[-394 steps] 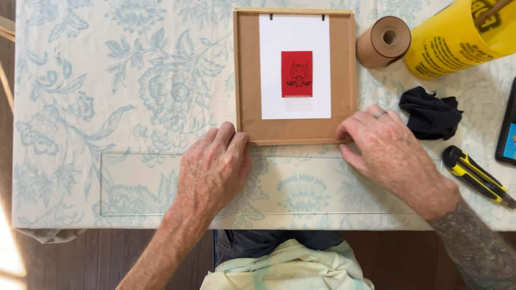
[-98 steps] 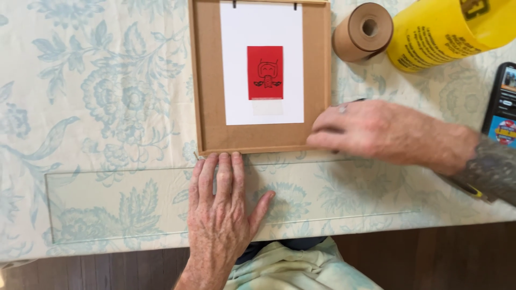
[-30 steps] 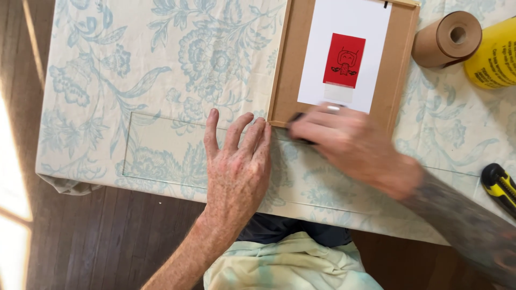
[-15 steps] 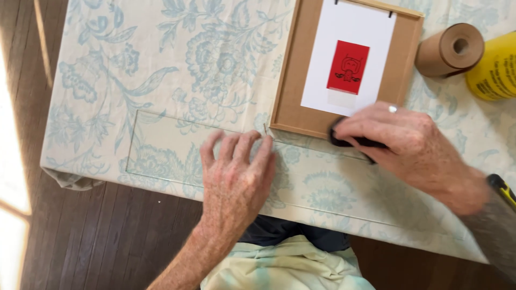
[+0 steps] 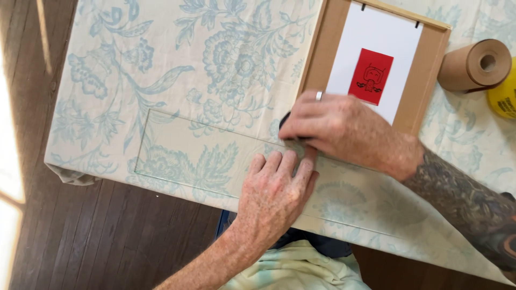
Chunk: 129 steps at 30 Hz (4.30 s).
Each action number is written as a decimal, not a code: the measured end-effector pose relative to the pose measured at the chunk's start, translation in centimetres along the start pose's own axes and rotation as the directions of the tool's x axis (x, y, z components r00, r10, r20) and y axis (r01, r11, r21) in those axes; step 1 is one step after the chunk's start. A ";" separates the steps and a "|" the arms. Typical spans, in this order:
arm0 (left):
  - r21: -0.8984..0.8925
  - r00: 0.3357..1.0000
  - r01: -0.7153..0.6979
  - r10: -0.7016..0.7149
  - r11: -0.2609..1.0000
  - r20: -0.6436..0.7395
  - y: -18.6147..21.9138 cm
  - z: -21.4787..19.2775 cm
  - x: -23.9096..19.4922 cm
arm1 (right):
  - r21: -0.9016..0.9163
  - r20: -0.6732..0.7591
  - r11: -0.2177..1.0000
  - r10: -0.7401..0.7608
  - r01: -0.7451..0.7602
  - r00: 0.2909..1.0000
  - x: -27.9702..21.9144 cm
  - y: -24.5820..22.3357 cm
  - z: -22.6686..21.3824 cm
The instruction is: Assembling a frame for a small piece of artwork by cutting cardboard backing and applying water-activated tape.
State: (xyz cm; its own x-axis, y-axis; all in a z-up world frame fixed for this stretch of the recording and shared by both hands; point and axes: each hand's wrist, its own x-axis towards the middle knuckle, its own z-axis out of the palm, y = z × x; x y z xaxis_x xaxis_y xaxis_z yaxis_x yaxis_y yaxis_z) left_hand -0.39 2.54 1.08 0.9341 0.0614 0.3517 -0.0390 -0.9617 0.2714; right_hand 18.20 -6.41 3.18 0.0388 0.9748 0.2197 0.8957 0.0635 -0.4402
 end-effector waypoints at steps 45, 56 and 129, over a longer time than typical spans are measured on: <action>0.068 0.997 0.017 -0.022 0.998 0.075 0.7 0.9 -0.2 | -0.133 -0.093 0.968 0.200 -0.211 0.975 -2.0 -0.7 1.2; 0.120 0.996 0.011 -0.021 0.993 0.084 1.1 1.3 -0.3 | -0.240 -0.145 0.935 0.232 -0.261 0.962 -1.2 2.0 -1.1; -0.075 0.973 -0.183 0.192 0.980 0.125 8.1 3.8 2.7 | -0.294 0.414 0.956 0.124 0.004 0.902 -14.3 0.8 -7.0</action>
State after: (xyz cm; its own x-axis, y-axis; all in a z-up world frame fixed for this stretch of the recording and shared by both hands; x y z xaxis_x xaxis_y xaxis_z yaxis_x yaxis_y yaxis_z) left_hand 3.14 -6.14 0.79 0.9461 -0.1580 0.2828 -0.2363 -0.9337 0.2689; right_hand 21.49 -21.83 5.78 -0.0374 0.9756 -0.2164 0.9865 0.0015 -0.1635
